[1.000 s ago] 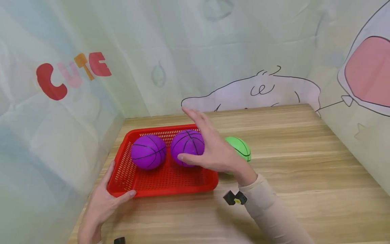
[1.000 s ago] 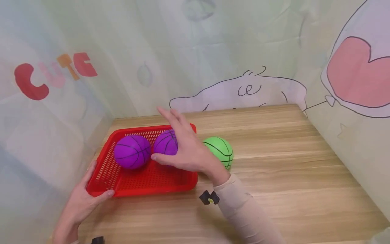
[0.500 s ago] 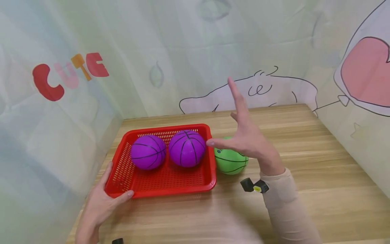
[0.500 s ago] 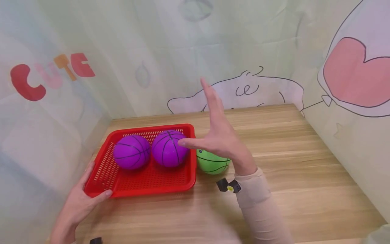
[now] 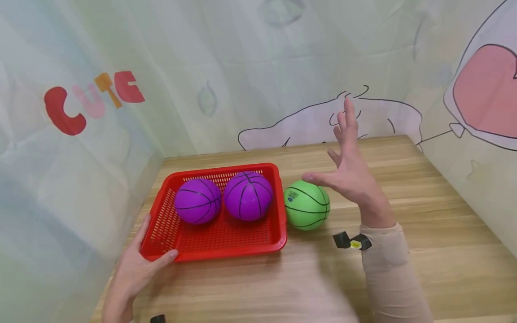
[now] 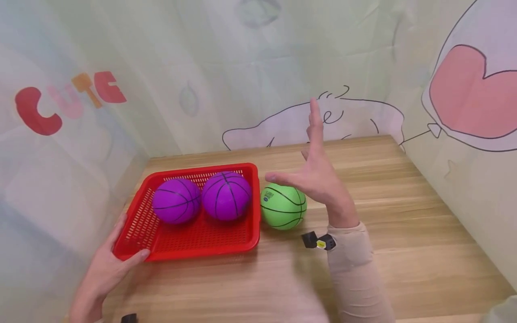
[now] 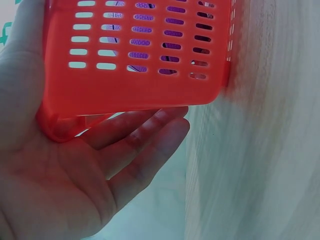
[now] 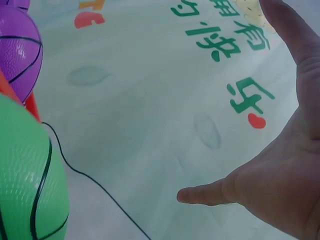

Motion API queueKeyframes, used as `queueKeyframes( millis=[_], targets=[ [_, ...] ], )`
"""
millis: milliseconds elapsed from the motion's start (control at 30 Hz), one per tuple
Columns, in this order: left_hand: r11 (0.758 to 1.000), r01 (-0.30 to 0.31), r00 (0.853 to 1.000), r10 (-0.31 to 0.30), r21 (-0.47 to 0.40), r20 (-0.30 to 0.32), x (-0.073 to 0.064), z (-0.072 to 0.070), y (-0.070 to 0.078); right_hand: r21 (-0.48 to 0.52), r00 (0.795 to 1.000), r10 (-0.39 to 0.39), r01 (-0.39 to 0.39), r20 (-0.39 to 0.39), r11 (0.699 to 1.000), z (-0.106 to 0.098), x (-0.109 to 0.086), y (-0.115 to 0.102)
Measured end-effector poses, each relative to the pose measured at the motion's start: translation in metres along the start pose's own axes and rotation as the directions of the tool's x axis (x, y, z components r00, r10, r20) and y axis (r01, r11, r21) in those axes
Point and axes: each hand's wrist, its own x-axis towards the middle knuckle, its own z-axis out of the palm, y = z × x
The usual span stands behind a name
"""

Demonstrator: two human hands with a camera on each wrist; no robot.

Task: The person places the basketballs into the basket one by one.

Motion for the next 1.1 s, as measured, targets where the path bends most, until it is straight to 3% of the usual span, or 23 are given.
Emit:
queueKeyframes(
  millis=[333, 800, 1100],
  targets=[
    [1.000, 0.021, 1.000, -0.021, 0.023, -0.001, 0.001, 0.000, 0.000, 0.005, 0.996, 0.089, -0.089, 0.004, 0.996, -0.012, -0.008, 0.024],
    [0.997, 0.071, 0.997, -0.071, 0.001, 0.007, 0.001, 0.000, 0.003, 0.003, 0.987, 0.159, -0.159, 0.040, 0.987, -0.012, -0.016, 0.042],
    [0.999, 0.041, 0.999, -0.041, -0.010, 0.001, 0.001, 0.000, 0.001, -0.001, 0.975, 0.216, -0.216, 0.061, 0.976, -0.005, -0.028, 0.063]
  ],
)
